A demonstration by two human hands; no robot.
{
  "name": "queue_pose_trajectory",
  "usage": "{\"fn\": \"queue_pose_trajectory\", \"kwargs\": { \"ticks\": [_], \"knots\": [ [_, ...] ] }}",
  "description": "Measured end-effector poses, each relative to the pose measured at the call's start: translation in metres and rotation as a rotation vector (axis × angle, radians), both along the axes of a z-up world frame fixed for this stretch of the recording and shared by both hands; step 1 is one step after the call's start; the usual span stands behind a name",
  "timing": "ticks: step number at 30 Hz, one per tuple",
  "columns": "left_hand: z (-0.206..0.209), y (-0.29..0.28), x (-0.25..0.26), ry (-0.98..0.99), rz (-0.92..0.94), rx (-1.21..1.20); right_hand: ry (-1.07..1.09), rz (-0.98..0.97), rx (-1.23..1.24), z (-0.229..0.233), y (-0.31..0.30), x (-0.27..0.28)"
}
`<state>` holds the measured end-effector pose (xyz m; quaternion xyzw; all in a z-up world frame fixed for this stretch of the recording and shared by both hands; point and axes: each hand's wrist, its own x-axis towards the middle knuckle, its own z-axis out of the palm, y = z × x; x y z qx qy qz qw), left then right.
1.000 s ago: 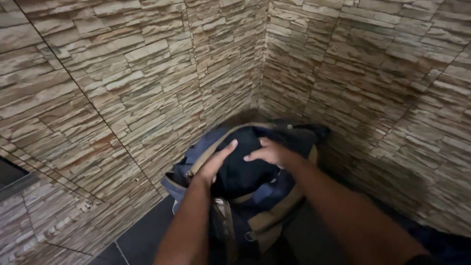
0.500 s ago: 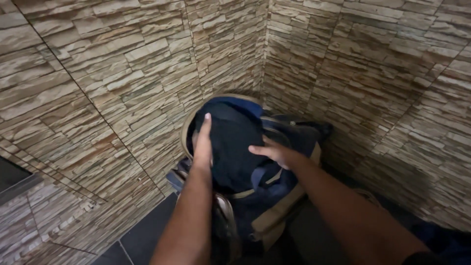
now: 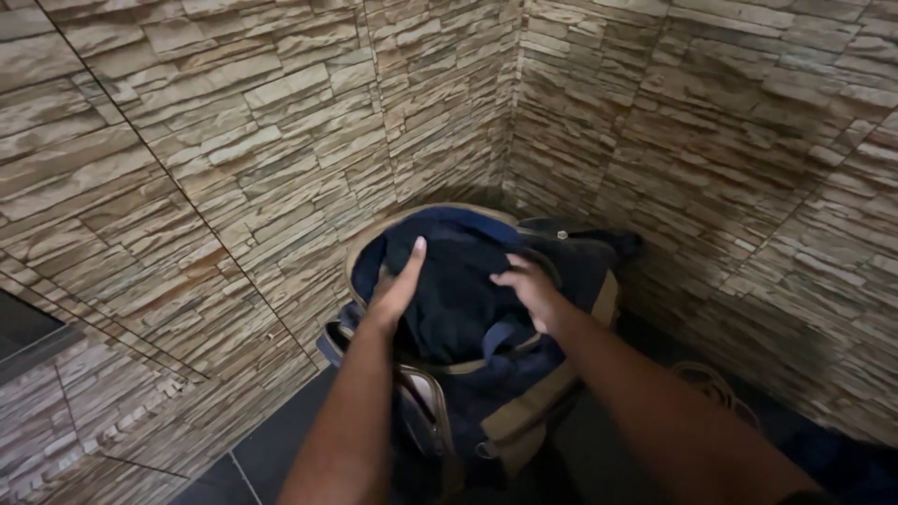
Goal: The person unzips a blue and tan duffel bag and removes several pieces of clothing, placing them on a dark surface.
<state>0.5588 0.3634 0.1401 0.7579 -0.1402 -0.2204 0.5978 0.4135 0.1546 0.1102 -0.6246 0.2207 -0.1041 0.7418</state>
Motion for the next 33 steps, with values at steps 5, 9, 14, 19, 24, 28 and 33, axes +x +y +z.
{"fn": "queue_pose_trajectory", "kwargs": {
  "ticks": [5,9,14,19,24,28,33],
  "knots": [
    [0.008,0.01,-0.013,0.242,-0.115,-0.01,0.033,-0.156,-0.09,-0.028,-0.009,0.008],
    [0.012,0.006,-0.013,0.32,-0.083,0.016,-0.029,0.002,-0.199,0.008,0.019,-0.001],
    [0.023,-0.002,-0.015,0.324,0.05,-0.399,-0.02,0.03,-0.054,0.031,0.021,-0.006],
    [0.027,-0.004,-0.016,0.317,0.001,-0.66,0.29,-0.028,0.16,0.03,0.015,-0.004],
    [0.013,0.002,-0.008,0.077,-0.015,-0.263,-0.088,0.053,0.301,0.04,0.021,-0.012],
    [-0.024,-0.01,0.015,-0.27,0.012,0.002,-0.227,0.03,0.041,0.041,0.029,-0.014],
    [-0.037,-0.016,0.028,-0.281,0.077,-0.08,-0.395,-0.384,-0.721,0.039,0.042,-0.011]
  ]
}}
